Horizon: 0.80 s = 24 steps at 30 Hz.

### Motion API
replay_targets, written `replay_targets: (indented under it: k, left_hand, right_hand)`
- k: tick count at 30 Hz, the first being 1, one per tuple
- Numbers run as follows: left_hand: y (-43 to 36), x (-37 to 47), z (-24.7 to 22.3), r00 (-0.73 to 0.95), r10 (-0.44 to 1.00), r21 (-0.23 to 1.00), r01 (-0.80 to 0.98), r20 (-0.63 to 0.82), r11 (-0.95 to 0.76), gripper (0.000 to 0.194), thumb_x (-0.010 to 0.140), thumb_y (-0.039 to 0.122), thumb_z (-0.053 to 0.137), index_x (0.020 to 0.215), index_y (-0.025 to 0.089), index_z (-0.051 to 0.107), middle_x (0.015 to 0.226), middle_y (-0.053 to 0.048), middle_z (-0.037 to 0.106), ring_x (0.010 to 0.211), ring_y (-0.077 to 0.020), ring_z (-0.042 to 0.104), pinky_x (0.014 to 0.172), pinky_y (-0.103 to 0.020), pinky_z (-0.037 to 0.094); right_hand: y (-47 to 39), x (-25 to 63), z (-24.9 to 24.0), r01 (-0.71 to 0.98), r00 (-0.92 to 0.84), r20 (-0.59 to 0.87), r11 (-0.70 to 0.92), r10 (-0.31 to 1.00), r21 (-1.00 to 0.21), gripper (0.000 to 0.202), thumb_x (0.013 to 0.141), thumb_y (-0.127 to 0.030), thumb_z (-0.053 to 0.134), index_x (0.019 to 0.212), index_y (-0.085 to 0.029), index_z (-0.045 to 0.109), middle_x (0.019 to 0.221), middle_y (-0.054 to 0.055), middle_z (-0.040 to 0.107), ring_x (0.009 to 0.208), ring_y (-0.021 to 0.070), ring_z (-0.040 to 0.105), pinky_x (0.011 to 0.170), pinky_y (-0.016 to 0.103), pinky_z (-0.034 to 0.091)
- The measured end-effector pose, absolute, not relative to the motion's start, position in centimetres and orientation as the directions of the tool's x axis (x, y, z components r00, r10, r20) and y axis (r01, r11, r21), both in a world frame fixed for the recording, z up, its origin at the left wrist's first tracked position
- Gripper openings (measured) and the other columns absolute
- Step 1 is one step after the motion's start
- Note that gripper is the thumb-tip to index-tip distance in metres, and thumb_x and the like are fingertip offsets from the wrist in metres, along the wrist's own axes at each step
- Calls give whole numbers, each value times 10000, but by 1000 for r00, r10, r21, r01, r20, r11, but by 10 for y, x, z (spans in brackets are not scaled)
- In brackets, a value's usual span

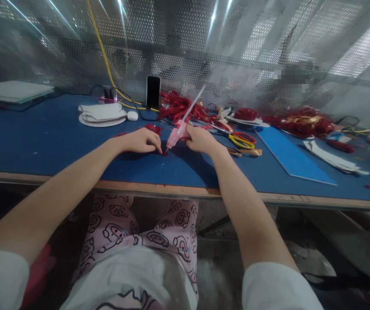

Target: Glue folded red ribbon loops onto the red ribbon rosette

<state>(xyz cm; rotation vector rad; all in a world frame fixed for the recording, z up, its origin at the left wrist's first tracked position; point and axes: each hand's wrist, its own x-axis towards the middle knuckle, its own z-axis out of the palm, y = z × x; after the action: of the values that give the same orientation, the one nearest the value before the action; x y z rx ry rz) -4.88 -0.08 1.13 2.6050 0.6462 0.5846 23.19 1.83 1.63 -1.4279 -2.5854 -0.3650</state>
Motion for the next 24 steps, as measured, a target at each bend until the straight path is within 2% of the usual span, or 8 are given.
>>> replay_targets:
  k: [13,18,21,24]
  left_hand:
    - [-1,-49,11,803,518,473,348,296,-810,338,798,45,570,885,225,842,957,-19,789,868,-129,707,886,-256,519]
    - [1,-49,10,802,522,479,350,292,-805,340,793,43,568,881,225,842,967,-19,787,862,-134,702,926,-279,516]
    - [2,-49,9,806,516,475,346,291,-809,355,781,38,561,889,224,844,961,-18,788,855,-131,701,918,-273,518]
    - [4,-48,8,806,516,468,352,289,-811,365,769,31,557,890,219,845,947,-23,790,845,-131,702,885,-263,523]
  right_hand:
    - [18,233,16,849,-523,283,521,804,90,379,851,-242,567,1215,-141,606,1071,165,739,849,279,649,716,343,419]
    - [15,231,18,850,-516,306,523,800,65,295,860,-264,561,1131,-158,604,1035,161,723,847,283,643,706,348,418]
    - [14,229,20,851,-516,334,518,789,89,223,863,-265,555,1059,-168,591,1046,168,700,900,303,636,733,367,434]
    - [12,224,23,839,-536,391,523,748,151,197,864,-239,546,1042,-161,575,1081,187,669,1014,338,613,833,412,449]
